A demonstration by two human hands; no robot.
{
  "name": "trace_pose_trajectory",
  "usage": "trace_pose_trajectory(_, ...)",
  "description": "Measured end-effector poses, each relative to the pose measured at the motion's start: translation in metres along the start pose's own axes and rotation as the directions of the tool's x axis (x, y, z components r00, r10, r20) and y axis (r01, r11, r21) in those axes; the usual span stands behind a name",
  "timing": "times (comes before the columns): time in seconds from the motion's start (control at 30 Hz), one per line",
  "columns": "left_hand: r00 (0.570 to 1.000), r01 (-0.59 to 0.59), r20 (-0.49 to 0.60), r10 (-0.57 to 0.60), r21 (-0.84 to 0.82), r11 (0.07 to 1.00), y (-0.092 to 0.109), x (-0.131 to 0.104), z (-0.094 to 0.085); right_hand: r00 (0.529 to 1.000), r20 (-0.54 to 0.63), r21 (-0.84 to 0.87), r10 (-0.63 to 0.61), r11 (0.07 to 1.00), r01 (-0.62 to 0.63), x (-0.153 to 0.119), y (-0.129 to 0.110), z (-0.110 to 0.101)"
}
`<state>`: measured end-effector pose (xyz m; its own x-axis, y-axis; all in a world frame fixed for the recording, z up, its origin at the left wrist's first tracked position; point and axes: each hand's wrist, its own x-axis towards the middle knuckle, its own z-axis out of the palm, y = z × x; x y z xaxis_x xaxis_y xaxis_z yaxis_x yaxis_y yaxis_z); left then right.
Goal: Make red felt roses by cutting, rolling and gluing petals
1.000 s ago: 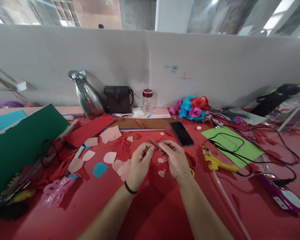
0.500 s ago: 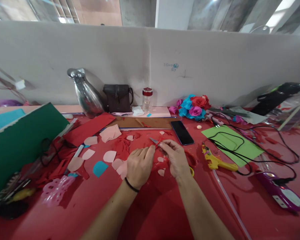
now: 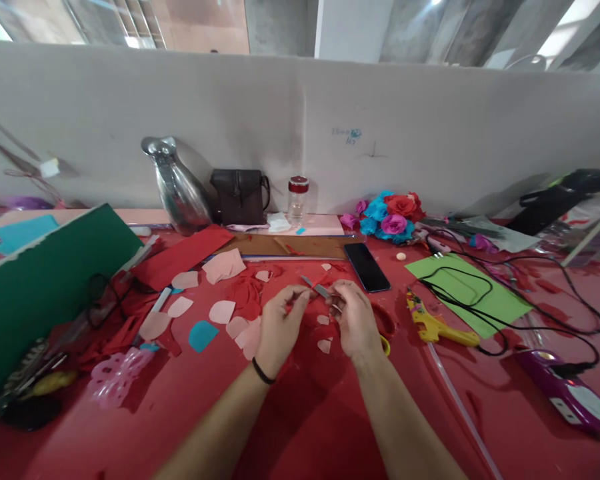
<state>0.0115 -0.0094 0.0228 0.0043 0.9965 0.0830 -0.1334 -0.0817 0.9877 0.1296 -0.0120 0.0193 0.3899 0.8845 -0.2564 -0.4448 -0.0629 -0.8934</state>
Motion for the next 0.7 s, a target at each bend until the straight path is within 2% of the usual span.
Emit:
trace_pose_trajectory(0.17, 0.99, 0.125, -0.029, -0.14, -0.298, 0.946, -0.009, 0.003, 0.004, 0.976, 0.206, -0.116, 0.064, 0.992, -0.04, -0.01, 0.008, 0.009)
trace_pose_trajectory(0.27, 0.976, 0.199, 0.004, -0.217, -0.415, 0.888, -0.014, 0.005, 0.003, 0.959, 0.273, -0.09, 0.077, 0.994, -0.054, -0.014, 0.011, 0.013)
trace_pose_trajectory(0.5, 0.975, 0.202, -0.01, -0.221, -0.369, 0.907, -0.004, 0.006, -0.001, 0.936, 0.353, -0.112, 0.005, 0.993, 0.037, -0.012, 0.012, 0.011)
trace_pose_trajectory(0.63, 0.95, 0.312, 0.151, -0.273, -0.452, 0.836, -0.001, 0.007, -0.004, 0.915, 0.401, -0.015, 0.041, 0.999, -0.039, -0.013, 0.01, 0.011)
trace_pose_trajectory(0.7, 0.94, 0.341, 0.187, -0.285, -0.47, 0.814, 0.001, 0.008, -0.006, 0.912, 0.407, 0.008, 0.052, 0.998, -0.061, -0.013, 0.009, 0.012)
